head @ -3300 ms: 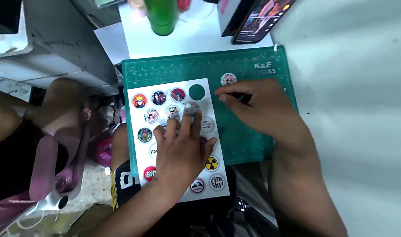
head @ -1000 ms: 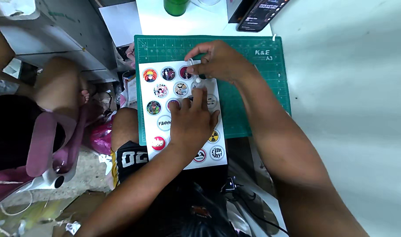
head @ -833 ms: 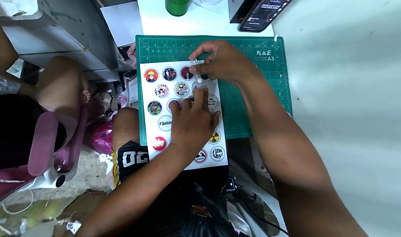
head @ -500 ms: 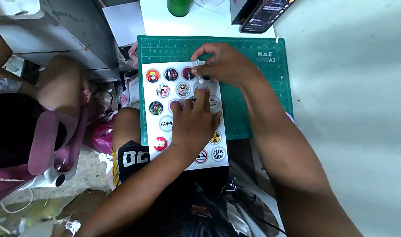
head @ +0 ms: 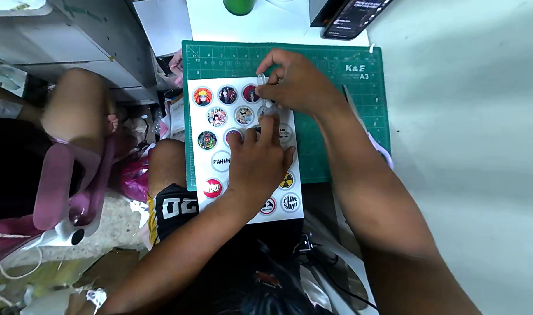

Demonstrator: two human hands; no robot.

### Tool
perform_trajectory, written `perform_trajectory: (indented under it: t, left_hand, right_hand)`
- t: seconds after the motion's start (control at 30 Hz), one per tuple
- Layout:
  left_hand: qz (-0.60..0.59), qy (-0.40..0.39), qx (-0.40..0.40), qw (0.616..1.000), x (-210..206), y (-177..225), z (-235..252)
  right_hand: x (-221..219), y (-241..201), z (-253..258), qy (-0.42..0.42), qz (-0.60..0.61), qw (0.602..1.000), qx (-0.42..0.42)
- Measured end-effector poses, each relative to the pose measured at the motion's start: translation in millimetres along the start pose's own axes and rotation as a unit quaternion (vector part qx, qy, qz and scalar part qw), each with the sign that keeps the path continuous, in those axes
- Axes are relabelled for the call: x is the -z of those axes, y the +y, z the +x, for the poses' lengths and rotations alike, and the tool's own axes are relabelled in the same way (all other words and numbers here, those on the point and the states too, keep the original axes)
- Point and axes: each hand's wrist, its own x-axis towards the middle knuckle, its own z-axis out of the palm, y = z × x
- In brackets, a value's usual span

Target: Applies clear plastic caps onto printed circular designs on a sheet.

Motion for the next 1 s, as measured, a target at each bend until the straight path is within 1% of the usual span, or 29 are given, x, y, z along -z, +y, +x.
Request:
perform_trajectory:
  t: [0.13, 0.27, 0.77, 0.83, 0.87, 0.93, 1.0]
  left_hand:
    - [-0.001, -0.047, 0.000, 0.999, 19, 4, 3]
    - [0.008, 0.000, 0.003, 1.000, -2, 1, 0]
    - [0.011, -0.013, 0.003, 1.000, 0, 2, 2]
    - [0.011, -0.013, 0.004, 1.000, 0, 2, 2]
    - [0.012, -0.015, 0.004, 1.000, 0, 2, 3]
    - [0.011, -0.011, 0.000, 1.000, -1, 2, 2]
    - [0.007, -0.005, 0.000, 1.000, -1, 2, 2]
  right_hand:
    - [0, 1, -1, 0.005, 0.012, 1.000, 0.001]
    - [-2, 6, -1, 0.014, 0.030, 0.999, 0.006]
    - [-1, 17, -8, 0.057, 0.076, 0.995, -0.013]
    - [-3, 18, -7, 0.063, 0.063, 0.996, 0.015]
    - [-4, 19, -6, 0.071, 0.045, 0.995, 0.050]
    - [-7, 27, -7, 0.088, 0.003, 0.985, 0.145]
    - [-2, 35, -8, 0.078, -0.060, 0.967, 0.236]
